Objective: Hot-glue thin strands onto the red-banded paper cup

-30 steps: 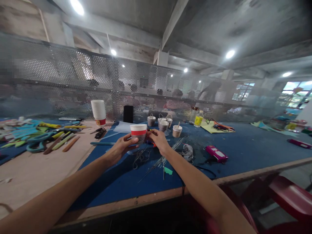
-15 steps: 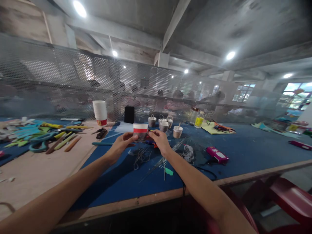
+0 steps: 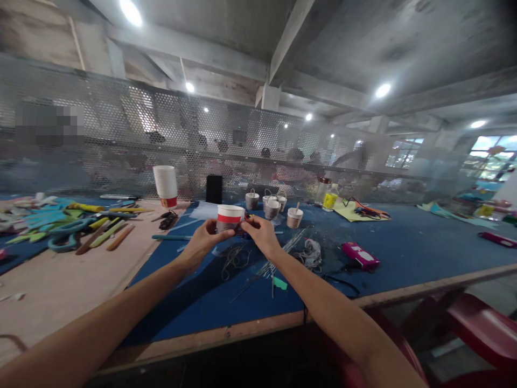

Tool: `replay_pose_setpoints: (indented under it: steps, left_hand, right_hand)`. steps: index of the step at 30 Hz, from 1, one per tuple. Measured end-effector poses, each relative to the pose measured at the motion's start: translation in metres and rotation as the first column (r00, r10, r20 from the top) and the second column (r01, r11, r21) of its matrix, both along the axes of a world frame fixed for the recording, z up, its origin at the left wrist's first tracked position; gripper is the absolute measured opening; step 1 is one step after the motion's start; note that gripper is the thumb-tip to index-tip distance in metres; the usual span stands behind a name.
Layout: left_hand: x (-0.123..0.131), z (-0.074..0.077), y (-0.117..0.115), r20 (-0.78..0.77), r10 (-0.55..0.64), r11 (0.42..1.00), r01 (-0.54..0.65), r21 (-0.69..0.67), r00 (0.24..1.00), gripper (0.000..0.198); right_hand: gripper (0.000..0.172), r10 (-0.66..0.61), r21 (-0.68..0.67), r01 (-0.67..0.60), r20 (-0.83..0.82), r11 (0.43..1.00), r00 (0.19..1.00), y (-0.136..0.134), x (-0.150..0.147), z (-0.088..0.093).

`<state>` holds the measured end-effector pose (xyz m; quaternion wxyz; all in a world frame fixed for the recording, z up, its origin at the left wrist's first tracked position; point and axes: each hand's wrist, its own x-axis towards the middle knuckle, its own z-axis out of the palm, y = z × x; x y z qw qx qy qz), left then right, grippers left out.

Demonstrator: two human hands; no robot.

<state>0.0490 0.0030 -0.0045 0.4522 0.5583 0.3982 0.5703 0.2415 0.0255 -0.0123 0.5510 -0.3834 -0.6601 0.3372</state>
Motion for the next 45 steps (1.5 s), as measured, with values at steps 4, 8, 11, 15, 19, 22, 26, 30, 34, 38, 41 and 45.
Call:
replay_pose_setpoints:
  steps: [4, 8, 11, 15, 19, 22, 26, 30, 34, 38, 41, 45]
  left_hand:
    - [-0.001, -0.002, 0.001, 0.026, -0.066, 0.998, 0.067, -0.013, 0.997, 0.06]
    - [-0.002, -0.003, 0.002, 0.027, -0.084, 0.996, 0.084, -0.01, 0.996, 0.056]
    - [-0.003, -0.005, 0.004, 0.042, -0.093, 0.996, 0.093, -0.005, 0.995, 0.053]
    - [-0.003, -0.005, 0.003, 0.074, -0.11, 0.994, 0.112, -0.013, 0.991, 0.05]
    - [-0.002, -0.004, 0.001, 0.081, -0.102, 0.994, 0.104, -0.021, 0.991, 0.049]
    - [0.0, -0.004, 0.001, 0.08, -0.092, 0.995, 0.095, -0.042, 0.993, 0.051]
    - [-0.002, -0.006, 0.006, 0.1, -0.052, 0.996, 0.059, -0.061, 0.994, 0.051]
    - [-0.008, -0.008, 0.012, 0.147, -0.041, 0.997, 0.05, -0.063, 0.988, 0.046]
    - [-0.011, -0.009, 0.014, 0.249, -0.054, 0.99, 0.084, -0.111, 0.967, 0.043]
    - [-0.011, -0.008, 0.014, 0.332, -0.104, 0.98, 0.154, -0.127, 0.938, 0.04]
    - [-0.012, -0.007, 0.014, 0.365, -0.116, 0.972, 0.181, -0.149, 0.924, 0.036]
    - [-0.013, -0.001, 0.012, 0.421, -0.12, 0.96, 0.214, -0.183, 0.899, 0.026]
  right_hand:
    - [0.026, 0.011, -0.003, -0.011, -0.008, 1.0, 1.0, -0.003, 0.0, 0.003]
    - [0.024, 0.001, -0.013, -0.001, 0.0, 1.0, 1.0, -0.004, 0.001, 0.005]
    - [0.024, -0.007, -0.017, 0.007, 0.011, 1.0, 1.0, -0.004, 0.001, 0.004]
    - [0.022, -0.035, -0.004, 0.035, 0.03, 0.999, 0.999, -0.002, 0.003, 0.002]
    - [0.022, -0.031, -0.015, 0.032, 0.018, 0.999, 0.999, 0.001, 0.003, 0.0]
    - [0.023, -0.013, -0.025, 0.013, 0.0, 1.0, 1.0, 0.002, 0.002, 0.0]
    - [0.025, -0.002, 0.008, 0.001, 0.025, 1.0, 1.0, -0.001, -0.001, 0.0]
    - [0.021, 0.01, 0.095, -0.02, 0.101, 0.995, 0.995, -0.005, -0.004, -0.002]
    - [0.018, -0.042, 0.265, -0.039, 0.294, 0.963, 0.955, -0.008, -0.004, -0.007]
    - [0.021, -0.085, 0.379, -0.109, 0.461, 0.919, 0.883, -0.01, -0.003, -0.011]
    - [0.032, -0.137, 0.389, -0.099, 0.536, 0.916, 0.833, -0.011, -0.002, -0.009]
    - [0.033, -0.32, 0.341, 0.126, 0.603, 0.932, 0.731, -0.008, 0.006, 0.003]
